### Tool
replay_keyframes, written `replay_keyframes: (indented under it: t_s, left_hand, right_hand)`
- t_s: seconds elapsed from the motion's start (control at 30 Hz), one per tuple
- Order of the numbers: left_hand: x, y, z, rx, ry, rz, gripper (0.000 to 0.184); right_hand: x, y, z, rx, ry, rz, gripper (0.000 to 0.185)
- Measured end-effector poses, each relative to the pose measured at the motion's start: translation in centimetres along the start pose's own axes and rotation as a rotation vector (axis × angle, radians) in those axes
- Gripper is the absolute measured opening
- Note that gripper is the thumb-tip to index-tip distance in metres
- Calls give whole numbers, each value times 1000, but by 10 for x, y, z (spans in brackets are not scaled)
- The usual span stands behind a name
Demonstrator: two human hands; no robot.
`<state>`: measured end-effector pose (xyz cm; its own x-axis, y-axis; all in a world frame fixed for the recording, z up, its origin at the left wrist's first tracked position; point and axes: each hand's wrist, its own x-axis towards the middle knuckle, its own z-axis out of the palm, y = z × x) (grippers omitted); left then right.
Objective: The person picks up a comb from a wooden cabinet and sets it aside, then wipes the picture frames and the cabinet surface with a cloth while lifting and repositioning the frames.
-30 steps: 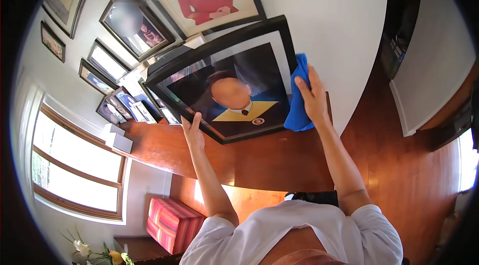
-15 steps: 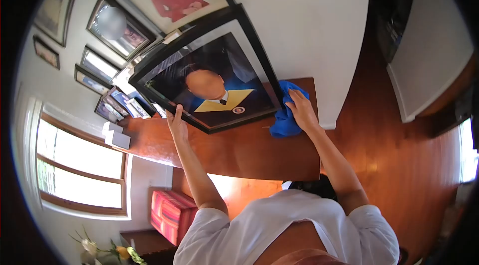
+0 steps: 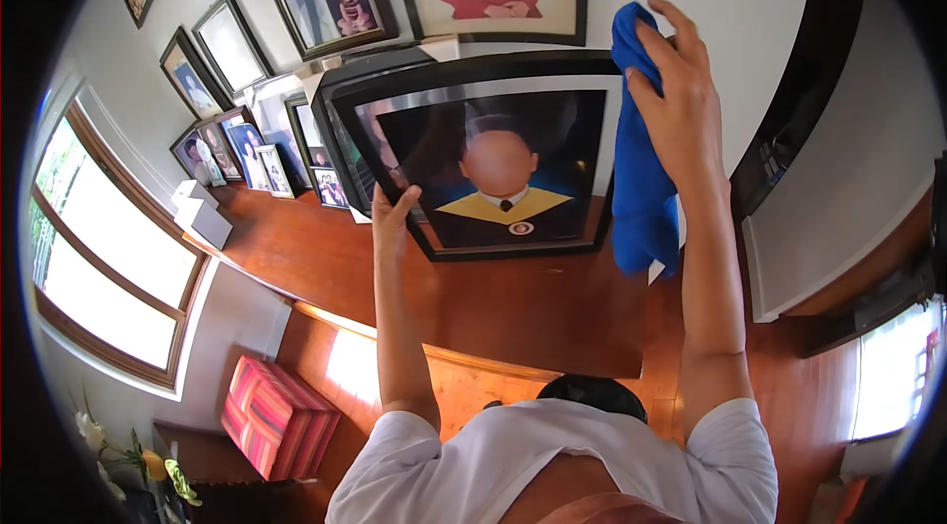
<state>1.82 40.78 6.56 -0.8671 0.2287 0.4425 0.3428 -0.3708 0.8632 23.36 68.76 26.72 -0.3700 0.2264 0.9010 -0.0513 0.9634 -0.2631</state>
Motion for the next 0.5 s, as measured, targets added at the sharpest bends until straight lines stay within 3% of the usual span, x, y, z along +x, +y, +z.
replay_keyframes:
  t_s: [0.07,0.2,0.4,0.43,0.5]
  left_hand:
    - [-1,-4,-6,-60,-44,15,25]
    - [2,-7,-9,-147,-101,-4,27]
    - [3,0,-7,-264,-163,-52,28]
    - [4,0,-8,-263,-171,-63,28]
    - [6,-4,-10,-337,-207,-55,28]
  right_hand:
    - [0,-6,19,-290,-47,-55,34]
    - [6,-33,23,-436,-142,26,30]
    - [3,-103,84,-387,-110,-152,22]
    - [4,-127,95,-405,-193,-75,29]
    - [1,-158,123,-373,-166,-147,31]
